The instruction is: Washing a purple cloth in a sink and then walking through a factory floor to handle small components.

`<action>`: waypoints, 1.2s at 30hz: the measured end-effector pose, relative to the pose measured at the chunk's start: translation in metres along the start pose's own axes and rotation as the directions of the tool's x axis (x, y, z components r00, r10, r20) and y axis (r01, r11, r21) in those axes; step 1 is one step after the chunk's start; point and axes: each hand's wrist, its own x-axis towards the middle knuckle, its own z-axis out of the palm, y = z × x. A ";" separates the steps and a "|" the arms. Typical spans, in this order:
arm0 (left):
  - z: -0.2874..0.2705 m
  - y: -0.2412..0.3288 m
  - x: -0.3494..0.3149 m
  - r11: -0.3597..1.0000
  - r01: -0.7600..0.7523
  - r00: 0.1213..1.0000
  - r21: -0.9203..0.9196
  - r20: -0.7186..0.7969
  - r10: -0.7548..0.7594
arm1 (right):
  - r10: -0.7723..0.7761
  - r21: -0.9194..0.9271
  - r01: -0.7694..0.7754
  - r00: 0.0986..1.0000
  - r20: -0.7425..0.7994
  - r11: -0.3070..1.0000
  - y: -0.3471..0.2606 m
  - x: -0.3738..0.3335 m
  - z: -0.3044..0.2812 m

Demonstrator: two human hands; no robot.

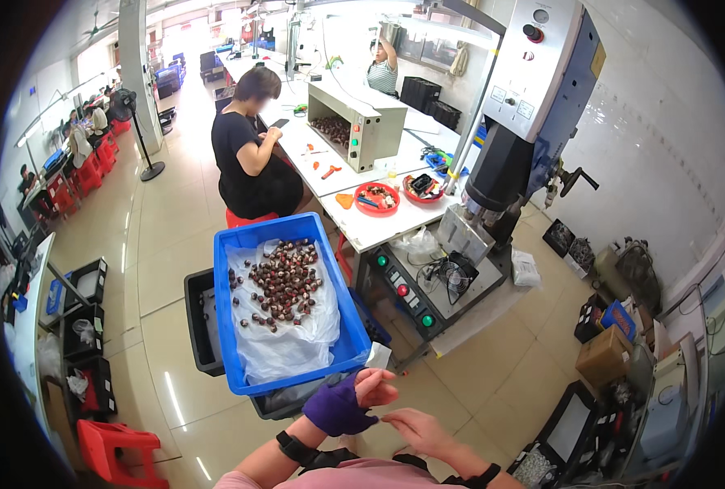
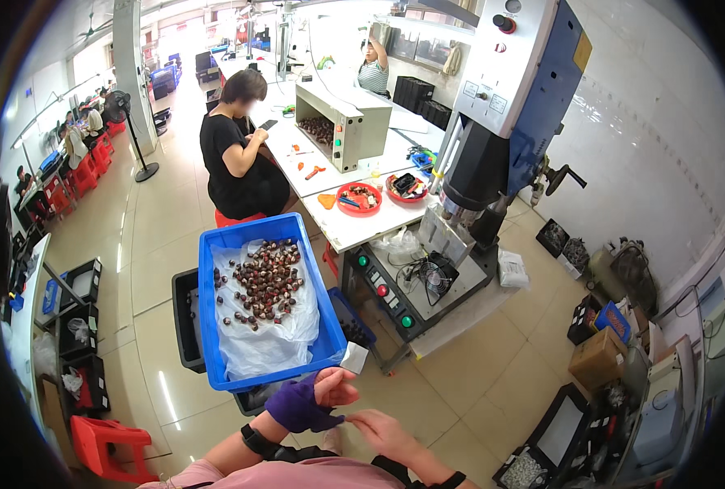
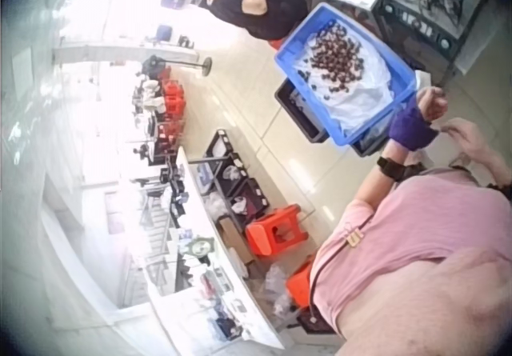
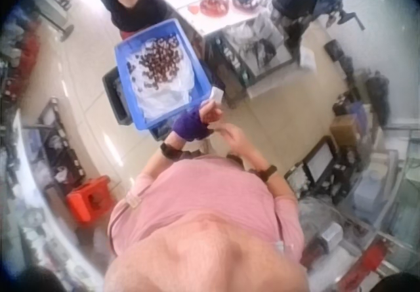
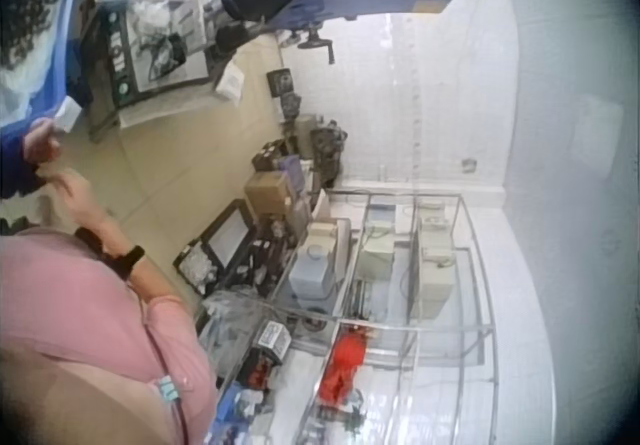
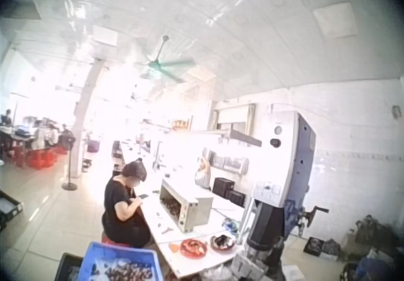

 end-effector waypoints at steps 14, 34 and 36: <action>-0.013 0.002 -0.073 0.330 -0.349 0.850 0.877 0.445 -0.281 | 0.745 -0.209 -0.722 0.665 0.056 0.660 0.173 -0.197 0.010; -0.019 -0.024 -0.075 -0.129 -0.664 0.746 0.736 0.645 -0.164 | 0.844 -0.153 -0.831 0.534 0.049 0.535 0.260 -0.271 0.061; -0.016 -0.023 -0.070 -0.260 -0.711 0.680 0.653 0.733 -0.022 | 0.821 -0.182 -0.803 0.567 0.060 0.568 0.275 -0.279 0.063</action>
